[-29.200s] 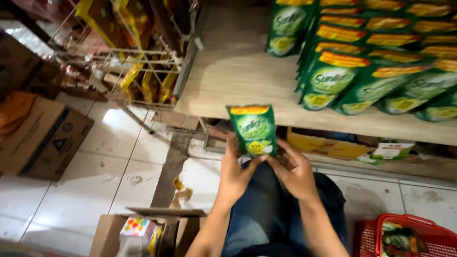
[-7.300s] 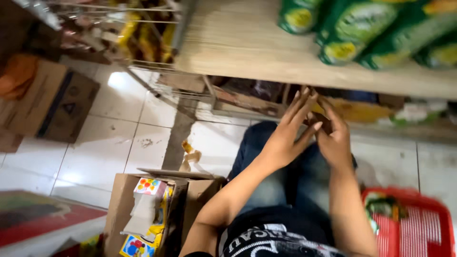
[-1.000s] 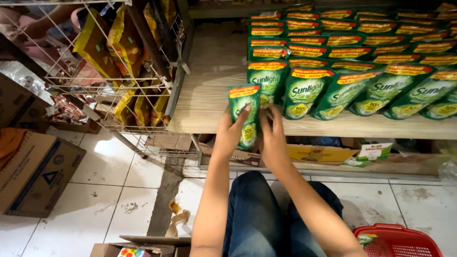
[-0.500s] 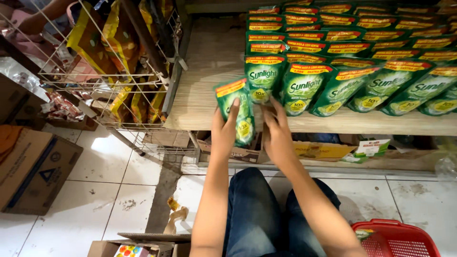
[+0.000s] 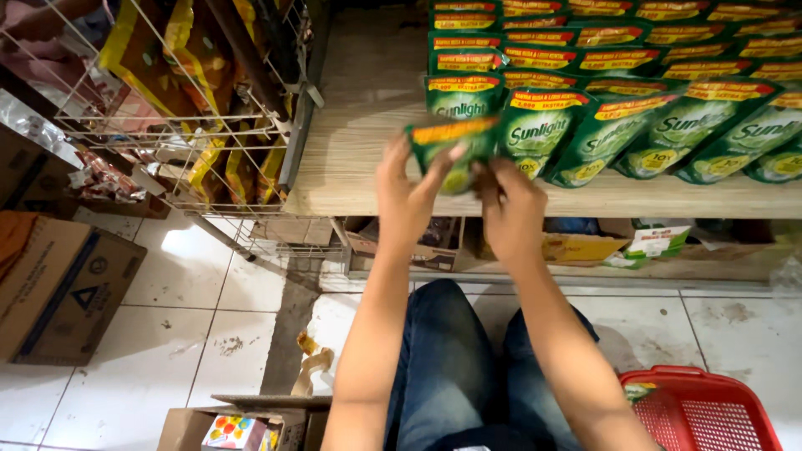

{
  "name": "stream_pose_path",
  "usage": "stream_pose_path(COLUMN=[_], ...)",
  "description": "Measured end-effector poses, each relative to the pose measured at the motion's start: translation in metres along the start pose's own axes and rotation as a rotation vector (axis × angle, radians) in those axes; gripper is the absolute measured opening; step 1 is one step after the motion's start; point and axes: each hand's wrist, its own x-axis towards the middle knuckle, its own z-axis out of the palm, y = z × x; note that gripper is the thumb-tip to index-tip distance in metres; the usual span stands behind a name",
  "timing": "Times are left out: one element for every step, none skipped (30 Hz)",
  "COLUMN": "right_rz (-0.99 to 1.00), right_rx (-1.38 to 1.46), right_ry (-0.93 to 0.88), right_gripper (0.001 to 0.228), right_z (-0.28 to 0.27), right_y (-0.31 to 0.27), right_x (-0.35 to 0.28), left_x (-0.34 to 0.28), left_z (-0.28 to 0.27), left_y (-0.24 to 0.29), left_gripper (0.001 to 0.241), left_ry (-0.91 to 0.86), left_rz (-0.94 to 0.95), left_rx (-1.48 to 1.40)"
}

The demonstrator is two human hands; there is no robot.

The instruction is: The person takes dish soap packets from a red basket and places them onto a shelf in a storage area.

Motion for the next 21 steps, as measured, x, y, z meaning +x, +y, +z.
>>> stream_pose_path(right_rz=[-0.068,-0.138,-0.208,-0.207,-0.206,-0.204,-0.197,-0.186,-0.175,-0.226,-0.277,-0.329,-0.265,-0.200,-0.135,-0.140,-0.145,-0.149,-0.186,-0.222,-0.258], right_rx=[-0.086,-0.170,-0.254,-0.227,-0.199,-0.175,-0.150,-0.127,-0.103,-0.160,-0.216,-0.270,-0.226,-0.182,-0.136,-0.141,-0.145,-0.150,-0.178,-0.205,-0.233], right_ry=[0.030,0.060,0.090,0.090,0.090,0.090,0.084,0.078,0.071,0.089,0.107,0.125,0.109,0.092,0.074,0.059,0.043,0.027,0.015,0.002,-0.010], right_gripper=[0.016,0.018,0.021,0.028,0.035,0.042,0.045,0.048,0.051,0.051,0.050,0.050,0.047,0.045,0.043,0.045,0.048,0.050,0.054,0.057,0.061], right_z=[0.003,0.007,0.011,0.013,0.015,0.017,0.019,0.021,0.022,0.022,0.021,0.020,0.020,0.019,0.019,0.018,0.017,0.016,0.016,0.015,0.015], right_y=[0.003,0.006,0.009,0.010,0.010,0.009,0.008,0.007,0.006,0.005,0.004,0.002,0.000,-0.002,-0.004,-0.005,-0.005,-0.004,-0.003,-0.002,0.000], right_x=[0.004,0.008,0.008,0.005,-0.003,-0.009,-0.013,-0.018,-0.022,-0.023,-0.025,-0.025,-0.026,-0.028,-0.028,-0.027,-0.025,-0.025,-0.025,-0.026,-0.026], left_x=[0.005,0.005,0.002,0.002,0.002,-0.002,-0.009,-0.014,-0.014,-0.014,-0.014,-0.013,-0.012,-0.011,-0.009,-0.007,-0.005,-0.005,-0.005,-0.006,-0.008], left_z=[0.005,0.009,0.012,0.016,0.019,0.023,0.027,0.029,0.032,0.033,0.035,0.035,0.036,0.036,0.037,0.038,0.039,0.040,0.041,0.042,0.042], left_y=[-0.003,-0.008,-0.012,-0.017,-0.021,-0.023,-0.023,-0.023,-0.023,-0.023,-0.023,-0.025,-0.027,-0.030,-0.033,-0.037,-0.040,-0.043,-0.045,-0.046,-0.047], left_gripper=[0.046,0.055,0.067,0.079,0.091,0.094,0.098,0.101,0.099,0.096,0.094,0.093,0.093,0.093,0.092,0.091,0.090,0.090,0.089,0.088,0.088], left_ry=[0.039,0.074,0.053,0.036,0.018,0.006,-0.005,-0.020,-0.021,-0.023,-0.025,-0.025,-0.025,-0.028,-0.027,-0.027,-0.028,-0.023,-0.019,-0.015,-0.014], left_rz=[0.110,0.223,0.205,0.196,0.188,0.142,0.096,0.047,-0.019,-0.084,-0.148,-0.092,-0.035,0.021,0.033,0.044,0.055,0.053,0.051,0.049,0.046], left_rx=[0.091,0.184,0.181,0.175,0.169,0.097,0.024,-0.048,-0.059,-0.070,-0.080,-0.047,-0.014,0.020,0.027,0.032,0.038,0.071,0.104,0.137,0.145])
